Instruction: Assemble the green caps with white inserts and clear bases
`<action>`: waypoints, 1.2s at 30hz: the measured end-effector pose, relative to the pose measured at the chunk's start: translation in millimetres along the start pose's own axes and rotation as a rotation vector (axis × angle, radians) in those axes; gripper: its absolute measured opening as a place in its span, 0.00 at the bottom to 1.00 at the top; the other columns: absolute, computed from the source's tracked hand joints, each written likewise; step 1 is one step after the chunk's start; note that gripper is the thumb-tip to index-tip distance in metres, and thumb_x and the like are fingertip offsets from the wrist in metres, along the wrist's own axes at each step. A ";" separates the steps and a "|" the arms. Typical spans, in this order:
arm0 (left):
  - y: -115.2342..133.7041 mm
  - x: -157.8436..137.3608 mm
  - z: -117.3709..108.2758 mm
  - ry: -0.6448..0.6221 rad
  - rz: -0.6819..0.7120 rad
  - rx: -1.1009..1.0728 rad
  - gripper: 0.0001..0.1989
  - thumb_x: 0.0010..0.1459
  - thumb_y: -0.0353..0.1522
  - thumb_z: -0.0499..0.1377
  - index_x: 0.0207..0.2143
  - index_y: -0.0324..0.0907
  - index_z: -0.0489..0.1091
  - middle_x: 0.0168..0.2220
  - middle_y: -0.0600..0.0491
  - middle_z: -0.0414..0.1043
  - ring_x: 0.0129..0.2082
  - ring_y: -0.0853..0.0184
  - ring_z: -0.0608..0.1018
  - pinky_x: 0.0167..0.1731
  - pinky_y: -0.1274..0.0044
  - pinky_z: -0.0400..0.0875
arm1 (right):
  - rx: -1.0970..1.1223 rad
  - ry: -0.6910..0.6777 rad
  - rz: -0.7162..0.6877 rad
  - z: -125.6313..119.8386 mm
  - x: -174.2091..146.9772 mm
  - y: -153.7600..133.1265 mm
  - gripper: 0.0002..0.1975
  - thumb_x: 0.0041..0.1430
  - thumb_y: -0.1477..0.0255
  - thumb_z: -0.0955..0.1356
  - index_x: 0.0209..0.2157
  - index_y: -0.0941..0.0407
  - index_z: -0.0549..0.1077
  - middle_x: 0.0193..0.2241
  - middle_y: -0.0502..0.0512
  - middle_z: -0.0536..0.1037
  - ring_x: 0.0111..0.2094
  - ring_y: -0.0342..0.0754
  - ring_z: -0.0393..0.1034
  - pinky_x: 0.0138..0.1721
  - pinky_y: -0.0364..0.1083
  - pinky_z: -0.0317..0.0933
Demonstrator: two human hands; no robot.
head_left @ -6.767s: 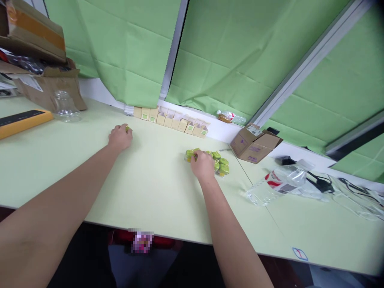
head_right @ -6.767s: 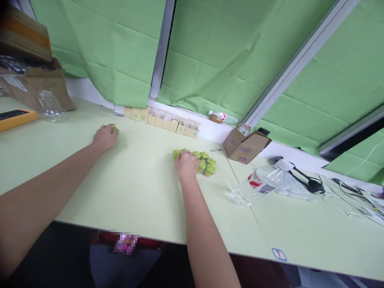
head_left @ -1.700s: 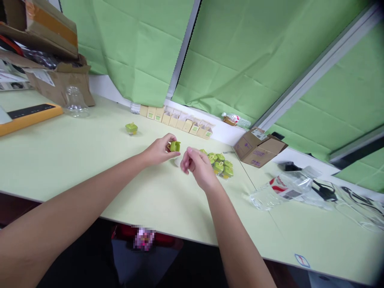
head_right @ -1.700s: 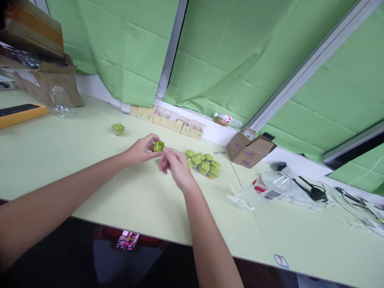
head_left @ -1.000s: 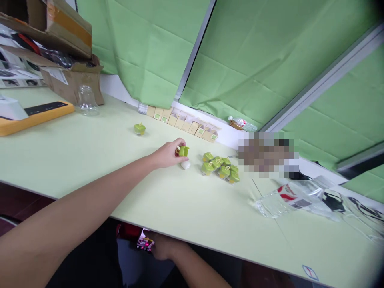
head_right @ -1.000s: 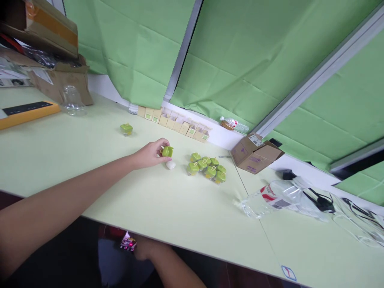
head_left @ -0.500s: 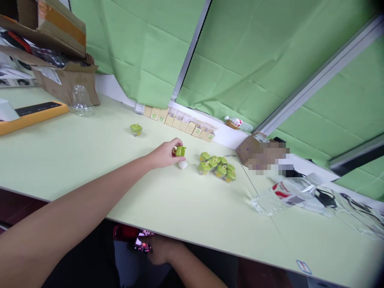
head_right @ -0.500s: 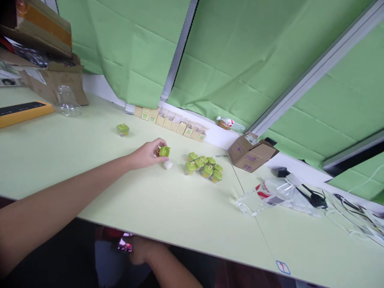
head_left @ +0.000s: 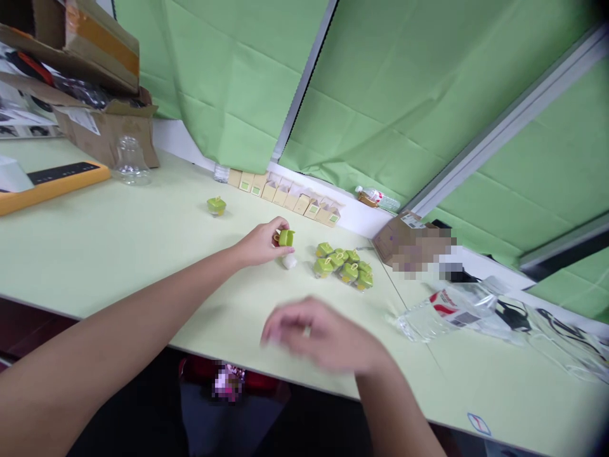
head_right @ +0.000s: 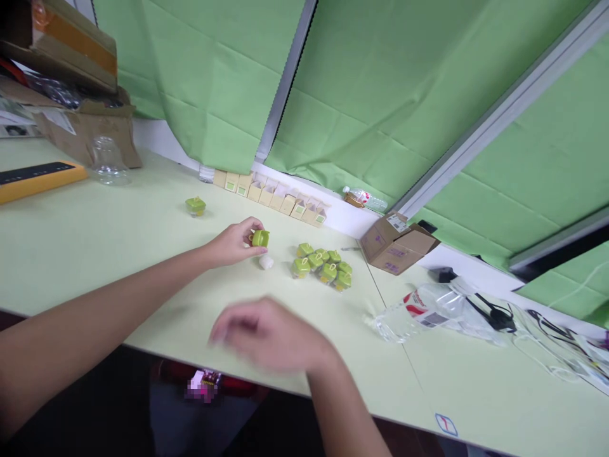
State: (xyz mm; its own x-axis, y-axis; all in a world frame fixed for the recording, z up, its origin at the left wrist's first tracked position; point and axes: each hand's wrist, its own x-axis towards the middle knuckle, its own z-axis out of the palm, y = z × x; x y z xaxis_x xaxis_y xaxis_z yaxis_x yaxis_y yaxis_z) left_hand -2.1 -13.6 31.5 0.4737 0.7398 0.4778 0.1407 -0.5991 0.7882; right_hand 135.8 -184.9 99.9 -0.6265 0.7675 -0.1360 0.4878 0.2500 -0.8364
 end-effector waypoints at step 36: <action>8.6 -4.3 12.4 -0.053 0.332 0.323 0.20 0.54 0.25 0.58 0.49 0.46 0.65 0.50 0.51 0.72 0.47 0.63 0.75 0.49 0.71 0.69 | 0.505 0.996 0.037 -48.9 77.0 92.7 0.14 0.41 0.64 0.73 0.29 0.58 0.76 0.24 0.49 0.75 0.24 0.40 0.63 0.25 0.40 0.57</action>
State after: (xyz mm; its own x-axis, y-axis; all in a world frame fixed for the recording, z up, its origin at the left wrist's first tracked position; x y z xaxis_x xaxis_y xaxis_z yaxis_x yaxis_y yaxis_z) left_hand 7.8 -25.8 31.4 0.5817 0.4802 0.6565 0.2335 -0.8717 0.4308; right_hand 162.5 -73.8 37.8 0.2604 0.9565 0.1312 0.0515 0.1219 -0.9912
